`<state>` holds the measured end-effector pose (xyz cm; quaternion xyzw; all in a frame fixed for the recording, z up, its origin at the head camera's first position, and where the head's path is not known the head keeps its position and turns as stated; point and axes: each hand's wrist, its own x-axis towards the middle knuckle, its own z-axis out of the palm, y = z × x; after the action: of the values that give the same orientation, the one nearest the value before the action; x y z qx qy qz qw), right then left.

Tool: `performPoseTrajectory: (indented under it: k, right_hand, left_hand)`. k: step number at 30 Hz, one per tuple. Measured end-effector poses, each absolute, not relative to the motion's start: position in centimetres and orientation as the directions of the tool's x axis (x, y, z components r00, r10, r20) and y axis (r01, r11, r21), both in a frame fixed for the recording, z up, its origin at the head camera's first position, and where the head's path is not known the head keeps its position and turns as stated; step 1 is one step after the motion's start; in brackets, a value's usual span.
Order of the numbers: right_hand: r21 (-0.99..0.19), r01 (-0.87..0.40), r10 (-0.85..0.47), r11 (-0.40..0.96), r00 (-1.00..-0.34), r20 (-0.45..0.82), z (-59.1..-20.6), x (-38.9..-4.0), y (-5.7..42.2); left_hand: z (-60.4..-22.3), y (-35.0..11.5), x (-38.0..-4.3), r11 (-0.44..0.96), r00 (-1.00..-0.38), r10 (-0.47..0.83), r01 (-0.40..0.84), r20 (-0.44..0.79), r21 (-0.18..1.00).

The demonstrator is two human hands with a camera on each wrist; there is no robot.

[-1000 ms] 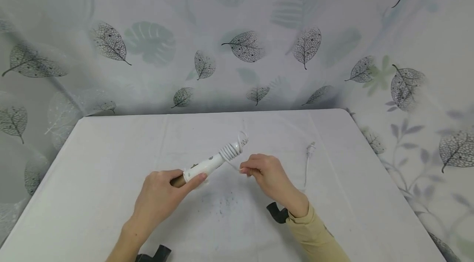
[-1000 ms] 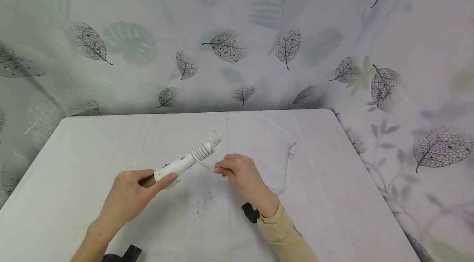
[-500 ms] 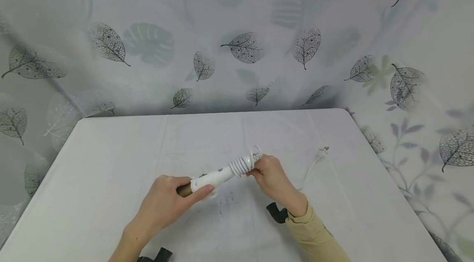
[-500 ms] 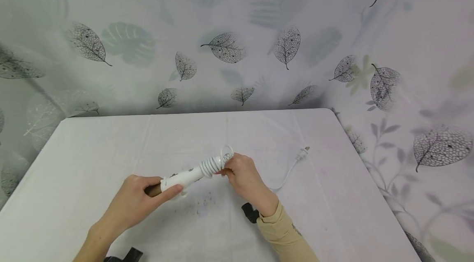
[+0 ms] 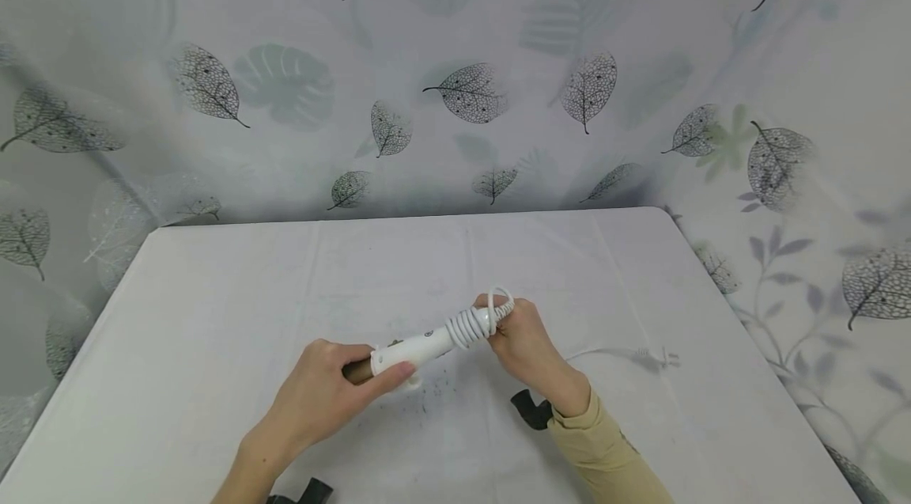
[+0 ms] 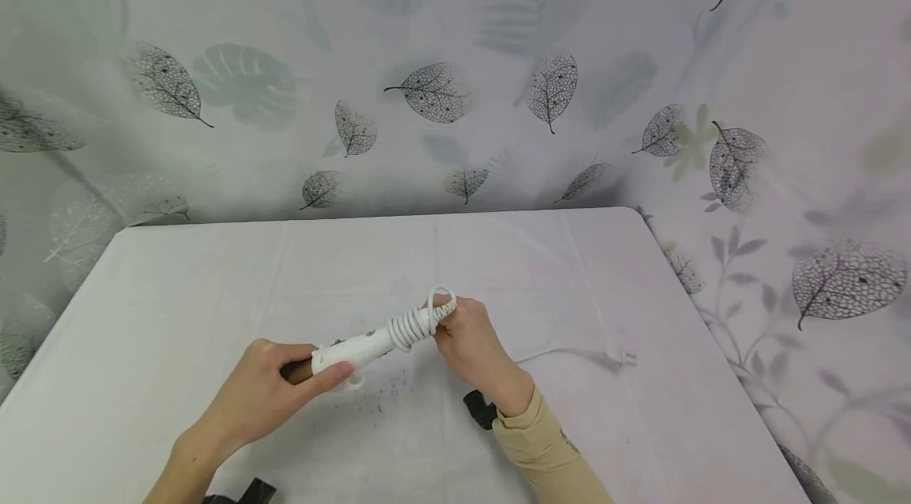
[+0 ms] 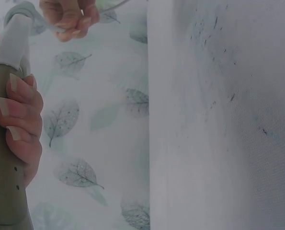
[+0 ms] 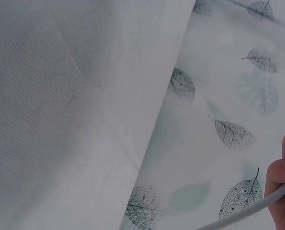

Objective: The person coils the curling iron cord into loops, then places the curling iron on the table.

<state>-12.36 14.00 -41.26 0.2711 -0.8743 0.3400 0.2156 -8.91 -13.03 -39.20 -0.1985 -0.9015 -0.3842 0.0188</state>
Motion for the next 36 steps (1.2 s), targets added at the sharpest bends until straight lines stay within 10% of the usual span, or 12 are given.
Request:
performPoseTrajectory:
  k: [22, 30, 36]
  right_hand:
    - [-0.604, -0.559, -0.277, 0.569, -0.821, 0.499, -41.2, -12.2, 13.0]
    - [-0.372, -0.681, -0.341, 0.631, -0.674, 0.656, -41.6, -12.8, 13.8]
    - [-0.415, -0.686, -0.394, 0.597, -0.702, 0.593, -41.4, -12.7, 14.2]
  left_hand:
    - [-39.7, -12.4, -8.9, 0.596, -0.912, 0.367, 0.384, 0.186, 0.705]
    - [-39.1, -12.9, -8.9, 0.628, -0.917, 0.375, 0.360, 0.137, 0.690]
    - [-38.6, -13.6, -8.8, 0.651, -0.914, 0.393, 0.351, 0.097, 0.673]
